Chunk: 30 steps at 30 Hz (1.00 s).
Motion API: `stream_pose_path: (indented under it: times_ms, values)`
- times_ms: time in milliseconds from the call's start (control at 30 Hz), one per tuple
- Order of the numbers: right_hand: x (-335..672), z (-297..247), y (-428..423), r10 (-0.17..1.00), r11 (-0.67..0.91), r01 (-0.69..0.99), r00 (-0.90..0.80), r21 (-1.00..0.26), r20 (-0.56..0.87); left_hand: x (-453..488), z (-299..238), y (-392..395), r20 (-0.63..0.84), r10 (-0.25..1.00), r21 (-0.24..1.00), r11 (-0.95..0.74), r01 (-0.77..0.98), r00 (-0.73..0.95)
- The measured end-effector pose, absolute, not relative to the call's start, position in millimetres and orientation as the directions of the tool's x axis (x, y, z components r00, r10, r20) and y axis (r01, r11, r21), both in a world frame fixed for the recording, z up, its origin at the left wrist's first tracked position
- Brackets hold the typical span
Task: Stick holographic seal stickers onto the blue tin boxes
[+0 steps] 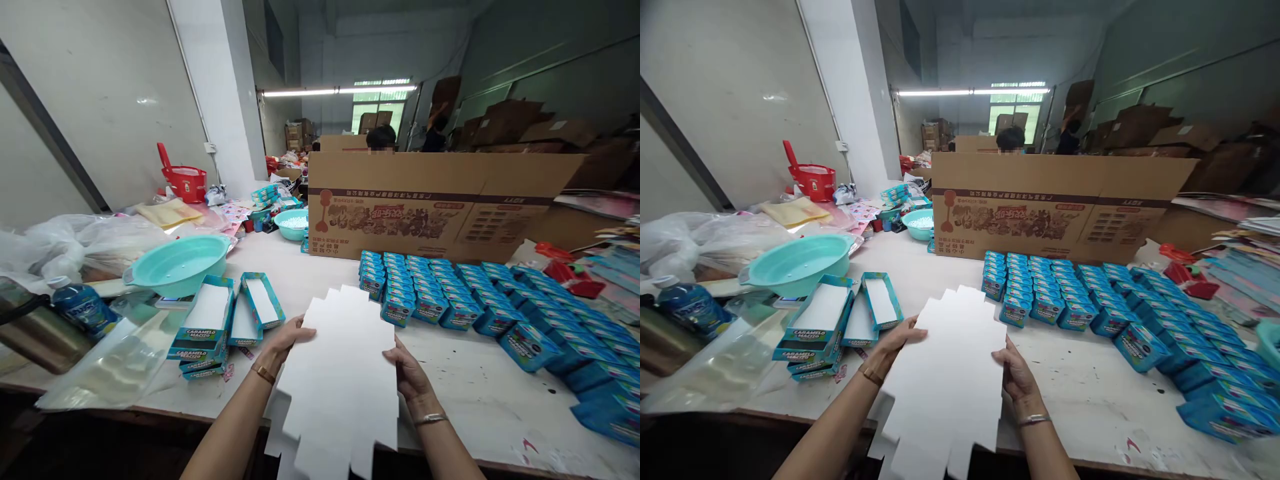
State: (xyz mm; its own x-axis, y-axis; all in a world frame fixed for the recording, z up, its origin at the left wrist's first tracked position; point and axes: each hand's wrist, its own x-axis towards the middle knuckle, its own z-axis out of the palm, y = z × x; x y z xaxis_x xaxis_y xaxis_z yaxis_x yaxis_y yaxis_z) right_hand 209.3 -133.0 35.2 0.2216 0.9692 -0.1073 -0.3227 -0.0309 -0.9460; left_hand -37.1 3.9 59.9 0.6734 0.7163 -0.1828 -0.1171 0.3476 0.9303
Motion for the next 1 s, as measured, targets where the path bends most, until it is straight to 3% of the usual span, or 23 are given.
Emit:
stream_pose_path:
  times_ms: [67, 267, 600, 867, 1000]
  values:
    - [211.0, 40.8, -141.4, 0.981, -0.044, -0.374, 0.161, -0.926, -0.112, -39.7, 55.3, -6.1, -0.214, 0.657, 0.882, 0.448, -0.146, 0.723]
    - [195.6, 36.1, -146.0, 0.994, -0.052, -0.333, 0.077, -0.942, -0.082, -29.5, 38.0, -28.0, -0.059, 0.786, 0.818, 0.391, -0.421, 0.615]
    - [177.4, 33.2, -138.1, 0.973, 0.011, -0.259, 0.227, -0.966, -0.050, -21.5, 24.5, -46.3, -0.159, 0.861, 0.796, 0.401, -0.453, 0.483]
    - [179.1, 31.1, -130.0, 0.973, 0.067, 0.021, 0.219, -0.998, 0.070, -18.7, 51.8, -38.9, -0.110, 0.891, 0.850, 0.315, -0.423, 0.441]
    - [184.3, 29.6, -124.3, 0.966, -0.013, 0.072, 0.260, -0.997, 0.006, -21.0, 43.4, -36.4, -0.099, 0.891, 0.887, 0.281, -0.366, 0.444]
